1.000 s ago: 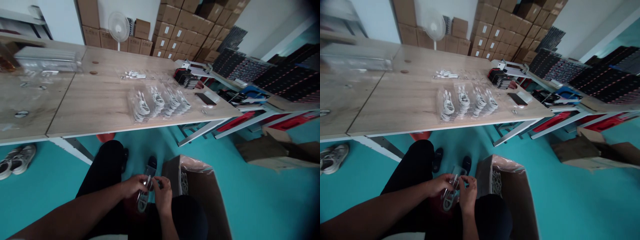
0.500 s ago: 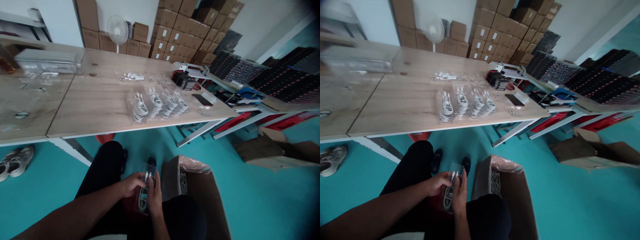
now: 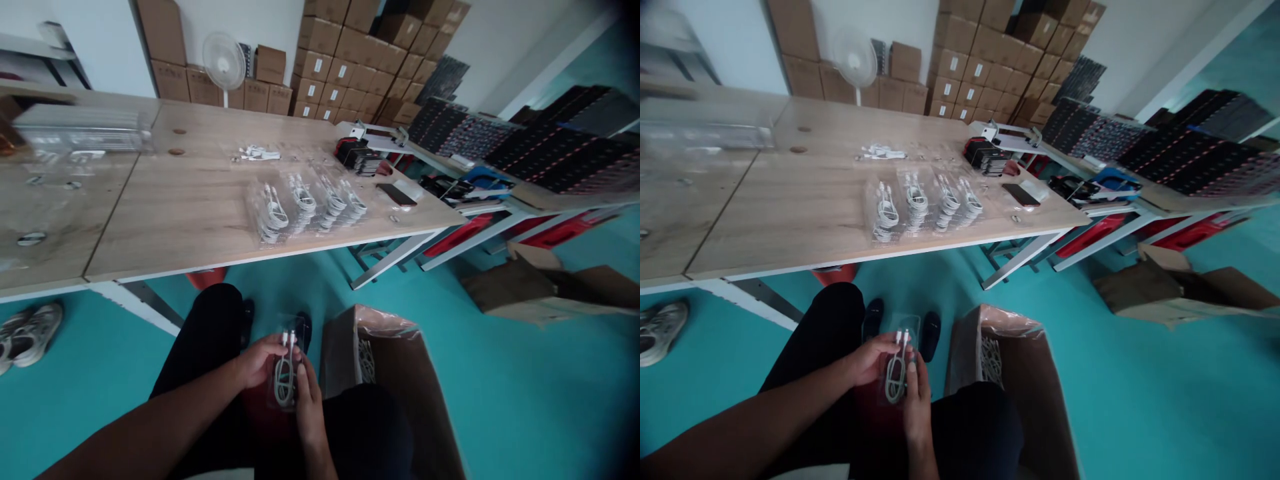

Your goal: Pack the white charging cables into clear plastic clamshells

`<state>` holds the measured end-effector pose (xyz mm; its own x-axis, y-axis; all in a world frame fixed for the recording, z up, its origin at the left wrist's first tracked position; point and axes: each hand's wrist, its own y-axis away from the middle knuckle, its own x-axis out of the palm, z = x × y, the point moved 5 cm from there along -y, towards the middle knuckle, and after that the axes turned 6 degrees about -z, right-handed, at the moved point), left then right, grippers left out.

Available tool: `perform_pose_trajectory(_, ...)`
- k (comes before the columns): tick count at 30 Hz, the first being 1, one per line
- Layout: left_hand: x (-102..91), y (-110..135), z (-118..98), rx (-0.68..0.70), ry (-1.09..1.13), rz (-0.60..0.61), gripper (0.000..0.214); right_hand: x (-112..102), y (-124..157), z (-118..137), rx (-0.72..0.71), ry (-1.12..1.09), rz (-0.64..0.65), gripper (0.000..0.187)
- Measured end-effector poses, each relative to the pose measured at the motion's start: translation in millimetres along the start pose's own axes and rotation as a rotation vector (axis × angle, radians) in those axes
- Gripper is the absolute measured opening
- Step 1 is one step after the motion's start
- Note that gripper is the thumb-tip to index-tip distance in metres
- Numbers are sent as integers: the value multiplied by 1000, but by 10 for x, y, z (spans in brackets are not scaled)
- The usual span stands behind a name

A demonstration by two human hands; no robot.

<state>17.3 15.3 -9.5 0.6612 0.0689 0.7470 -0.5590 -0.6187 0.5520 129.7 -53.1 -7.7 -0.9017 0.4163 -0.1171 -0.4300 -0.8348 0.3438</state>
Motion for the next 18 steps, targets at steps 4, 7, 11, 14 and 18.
perform_pose_trajectory(4, -85, -64, -45, 53, 23, -119, 25, 55, 60, 15, 38, -78, 151, 61)
perform_pose_trajectory(7, -100, -99, -70, 80, -6, -109, 18, 89, 87, 13, 91, -103, 180, 65)
perform_pose_trajectory(11, -90, -106, -123, 122, -48, -99, 20, 125, 116, 17, 85, -119, 222, 69)
perform_pose_trajectory(14, -95, -99, -155, 147, -58, -147, 26, 138, 131, 7, 77, -116, 245, 72)
perform_pose_trajectory(18, -105, -87, -180, 186, -66, -211, 36, 139, 124, -41, 85, -111, 245, 71)
